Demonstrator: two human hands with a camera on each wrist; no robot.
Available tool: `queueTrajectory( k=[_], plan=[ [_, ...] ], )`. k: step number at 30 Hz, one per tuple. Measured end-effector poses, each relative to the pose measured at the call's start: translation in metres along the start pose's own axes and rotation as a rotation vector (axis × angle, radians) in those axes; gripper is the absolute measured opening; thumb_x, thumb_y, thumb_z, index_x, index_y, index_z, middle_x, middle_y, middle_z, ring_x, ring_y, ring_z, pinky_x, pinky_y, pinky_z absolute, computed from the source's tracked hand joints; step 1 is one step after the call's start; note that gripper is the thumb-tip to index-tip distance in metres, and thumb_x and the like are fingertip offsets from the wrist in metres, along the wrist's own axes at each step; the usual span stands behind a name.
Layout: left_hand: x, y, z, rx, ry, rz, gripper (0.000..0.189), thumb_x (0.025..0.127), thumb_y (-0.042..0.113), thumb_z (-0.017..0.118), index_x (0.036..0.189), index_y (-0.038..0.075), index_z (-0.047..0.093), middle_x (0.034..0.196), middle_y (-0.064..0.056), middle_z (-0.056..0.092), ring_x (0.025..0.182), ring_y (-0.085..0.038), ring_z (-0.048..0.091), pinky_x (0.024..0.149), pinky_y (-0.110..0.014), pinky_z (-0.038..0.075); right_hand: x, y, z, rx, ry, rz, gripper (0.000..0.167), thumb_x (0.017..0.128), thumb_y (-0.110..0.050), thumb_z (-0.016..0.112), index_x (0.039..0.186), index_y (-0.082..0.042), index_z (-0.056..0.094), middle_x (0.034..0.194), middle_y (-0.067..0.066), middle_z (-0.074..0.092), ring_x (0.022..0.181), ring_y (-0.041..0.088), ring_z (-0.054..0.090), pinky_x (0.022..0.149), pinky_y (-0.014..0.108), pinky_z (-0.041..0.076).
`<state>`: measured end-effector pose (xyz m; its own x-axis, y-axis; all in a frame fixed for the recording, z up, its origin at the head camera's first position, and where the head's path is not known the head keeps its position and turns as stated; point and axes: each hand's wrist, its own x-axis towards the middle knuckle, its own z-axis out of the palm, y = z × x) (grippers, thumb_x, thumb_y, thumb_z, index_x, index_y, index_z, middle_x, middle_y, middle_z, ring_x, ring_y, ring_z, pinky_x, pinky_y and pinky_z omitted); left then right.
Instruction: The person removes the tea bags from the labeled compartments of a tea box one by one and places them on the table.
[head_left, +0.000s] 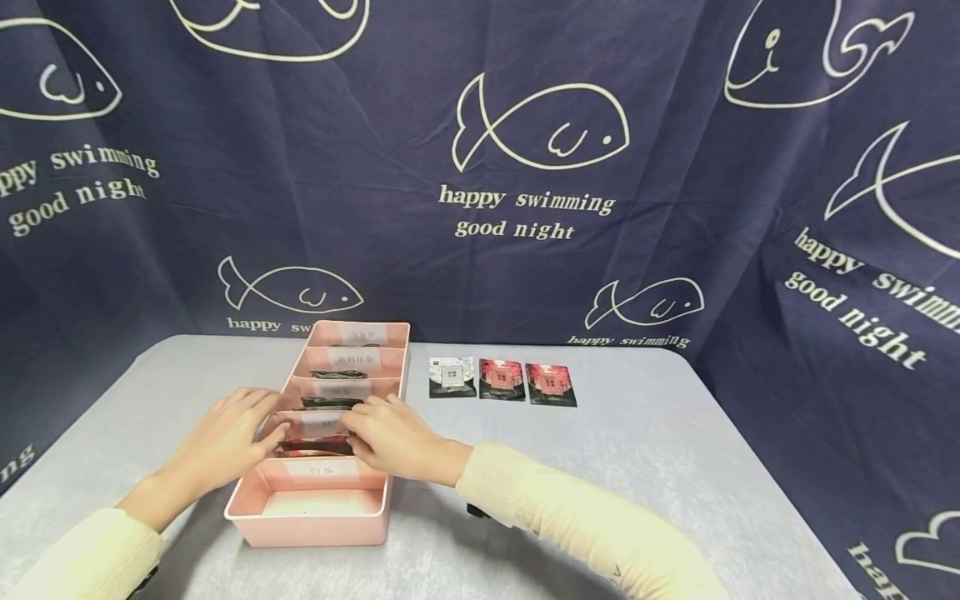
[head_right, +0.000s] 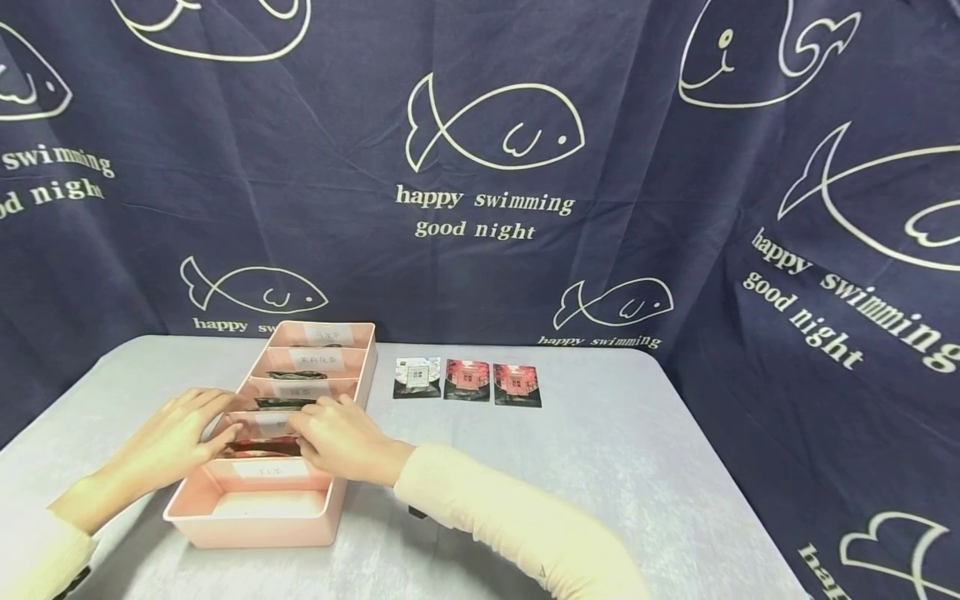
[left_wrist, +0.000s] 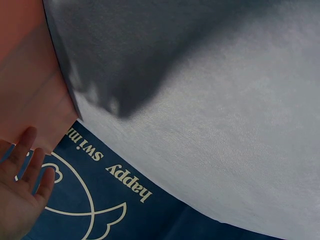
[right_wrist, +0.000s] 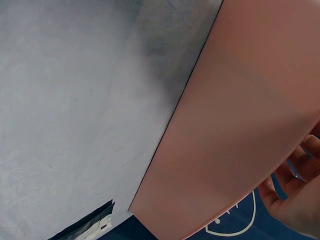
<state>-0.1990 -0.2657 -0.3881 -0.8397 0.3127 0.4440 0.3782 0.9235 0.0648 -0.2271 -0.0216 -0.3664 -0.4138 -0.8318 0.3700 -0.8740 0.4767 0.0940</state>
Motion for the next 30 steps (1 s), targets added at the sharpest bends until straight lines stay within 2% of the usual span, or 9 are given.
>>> queueTrajectory(
  k=[10,17,24,27,30],
  plan=[
    [0.0010,-0.0006,-0.0017,-0.006,-0.008,-0.002,0.034,0.081,0.025,0.062,0.106,0.001,0.060,0.106,-0.016,0.062,0.104,-0.035,0.052,0.086,-0.053,0.041,0.0052,-0.0006,0.0000,0.005,-0.023,0.023,0.011,0.084,-0.022,0.062,0.096,-0.025,0.062,0.093,-0.014,0.066,0.087,0.005,0.056,0.066,0.015,0.032],
    [0.0007,-0.0009,-0.0023,-0.011,-0.003,0.009,0.033,0.081,0.024,0.062,0.105,0.001,0.060,0.105,-0.017,0.062,0.103,-0.036,0.052,0.086,-0.054,0.041,0.0064,-0.0001,0.0029,-0.013,0.012,0.030,0.008,0.083,-0.022,0.063,0.091,-0.023,0.063,0.088,-0.014,0.067,0.079,0.005,0.053,0.063,0.015,0.030],
    [0.0007,0.0000,-0.0032,-0.012,-0.022,0.001,0.034,0.082,0.025,0.061,0.106,0.001,0.060,0.106,-0.017,0.062,0.103,-0.036,0.053,0.086,-0.054,0.041,0.0066,0.0014,0.0035,0.017,0.036,0.090,0.013,0.079,-0.017,0.065,0.090,-0.023,0.065,0.086,-0.014,0.068,0.072,0.005,0.051,0.058,0.013,0.026],
    [0.0005,0.0001,-0.0033,-0.002,-0.036,-0.010,0.037,0.082,0.026,0.061,0.108,0.000,0.060,0.108,-0.018,0.061,0.105,-0.037,0.052,0.087,-0.054,0.040,0.0062,0.0030,0.0022,0.047,0.042,0.116,0.014,0.079,-0.016,0.066,0.091,-0.023,0.066,0.087,-0.014,0.069,0.070,0.005,0.050,0.058,0.013,0.027],
    [0.0001,0.0003,-0.0039,0.004,-0.056,-0.016,0.041,0.080,0.026,0.061,0.111,0.000,0.059,0.111,-0.019,0.060,0.106,-0.037,0.050,0.089,-0.055,0.039,0.0053,0.0052,-0.0007,0.067,0.052,0.133,0.014,0.079,-0.016,0.065,0.091,-0.022,0.067,0.088,-0.013,0.069,0.071,0.005,0.052,0.061,0.013,0.035]
  ],
)
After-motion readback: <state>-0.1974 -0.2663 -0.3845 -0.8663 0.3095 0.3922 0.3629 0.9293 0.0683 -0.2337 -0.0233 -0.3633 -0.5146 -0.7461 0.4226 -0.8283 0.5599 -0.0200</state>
